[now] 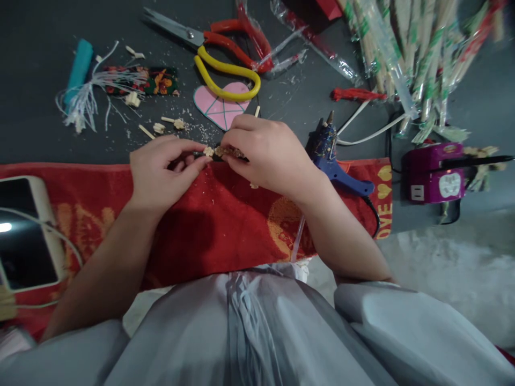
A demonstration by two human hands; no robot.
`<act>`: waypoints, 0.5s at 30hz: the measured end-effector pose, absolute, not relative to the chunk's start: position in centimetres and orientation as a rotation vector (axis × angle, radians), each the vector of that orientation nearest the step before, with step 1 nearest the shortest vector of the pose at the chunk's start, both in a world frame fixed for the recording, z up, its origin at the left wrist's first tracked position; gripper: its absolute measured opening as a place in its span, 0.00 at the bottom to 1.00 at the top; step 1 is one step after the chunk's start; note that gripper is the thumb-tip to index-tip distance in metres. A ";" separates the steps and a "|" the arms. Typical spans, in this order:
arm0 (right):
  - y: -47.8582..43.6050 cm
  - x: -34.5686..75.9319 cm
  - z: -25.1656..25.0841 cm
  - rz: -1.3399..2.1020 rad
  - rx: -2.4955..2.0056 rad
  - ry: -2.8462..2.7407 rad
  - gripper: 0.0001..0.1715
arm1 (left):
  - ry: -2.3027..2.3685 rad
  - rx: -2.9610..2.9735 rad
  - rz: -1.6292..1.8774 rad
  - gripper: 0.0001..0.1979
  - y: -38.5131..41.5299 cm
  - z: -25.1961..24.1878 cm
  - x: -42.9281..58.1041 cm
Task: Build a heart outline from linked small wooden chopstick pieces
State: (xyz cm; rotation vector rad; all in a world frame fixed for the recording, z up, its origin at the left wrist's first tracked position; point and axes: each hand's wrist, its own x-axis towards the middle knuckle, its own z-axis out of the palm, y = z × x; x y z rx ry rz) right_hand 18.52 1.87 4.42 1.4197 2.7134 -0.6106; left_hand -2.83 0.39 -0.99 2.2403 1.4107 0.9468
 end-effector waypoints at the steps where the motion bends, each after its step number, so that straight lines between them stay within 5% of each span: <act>1: 1.9 18.6 4.4 -0.623 1.420 2.721 0.21 | 1.423 2.240 0.944 0.03 0.4 -1.0 -2.8; 15: 2.1 18.5 4.1 -0.697 1.476 2.714 0.19 | 1.451 2.227 0.842 0.06 0.4 -0.6 -2.7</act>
